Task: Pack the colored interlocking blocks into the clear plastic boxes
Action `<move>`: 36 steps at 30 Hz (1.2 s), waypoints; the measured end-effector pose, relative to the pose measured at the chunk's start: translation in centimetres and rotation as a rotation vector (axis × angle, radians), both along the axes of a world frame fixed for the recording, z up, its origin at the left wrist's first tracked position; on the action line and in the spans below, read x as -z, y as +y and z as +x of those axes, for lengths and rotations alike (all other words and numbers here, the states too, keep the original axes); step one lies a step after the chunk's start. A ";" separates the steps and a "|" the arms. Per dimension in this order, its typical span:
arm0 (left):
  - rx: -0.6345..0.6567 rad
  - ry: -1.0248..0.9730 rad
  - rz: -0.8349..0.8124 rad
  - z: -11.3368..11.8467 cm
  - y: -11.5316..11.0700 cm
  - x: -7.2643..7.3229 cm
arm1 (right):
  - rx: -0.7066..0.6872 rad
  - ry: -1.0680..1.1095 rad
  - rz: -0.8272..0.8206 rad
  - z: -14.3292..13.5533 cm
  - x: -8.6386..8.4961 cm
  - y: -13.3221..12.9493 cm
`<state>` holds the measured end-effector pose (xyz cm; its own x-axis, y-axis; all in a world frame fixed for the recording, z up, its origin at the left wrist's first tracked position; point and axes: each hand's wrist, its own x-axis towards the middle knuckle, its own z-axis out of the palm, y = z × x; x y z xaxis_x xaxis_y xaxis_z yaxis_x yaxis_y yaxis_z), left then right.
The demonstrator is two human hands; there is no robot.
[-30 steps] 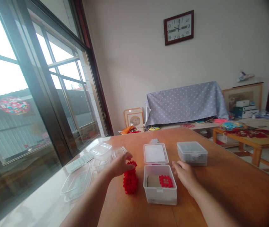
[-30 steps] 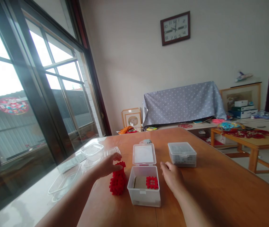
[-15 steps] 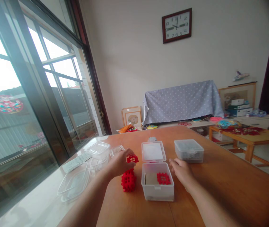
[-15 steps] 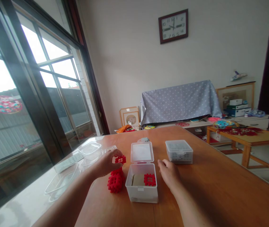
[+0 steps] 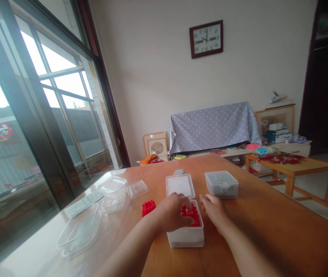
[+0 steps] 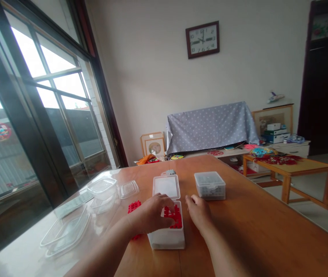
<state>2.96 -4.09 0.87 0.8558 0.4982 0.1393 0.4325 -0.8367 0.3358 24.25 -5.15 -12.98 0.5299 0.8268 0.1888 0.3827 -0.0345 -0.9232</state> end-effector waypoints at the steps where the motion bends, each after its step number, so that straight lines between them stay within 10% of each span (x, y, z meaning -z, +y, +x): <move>1: 0.014 -0.014 -0.006 0.1 0.0 0.2 | 0.002 -0.006 0.006 0.0 -0.1 0.0; 25: 0.054 0.012 -0.193 -0.3 -0.2 1.1 | 0.000 -0.022 0.012 0.1 -0.3 -0.1; 36: -0.304 -0.348 -0.079 -8.7 5.7 -0.4 | -0.029 0.003 0.026 0.3 0.4 0.1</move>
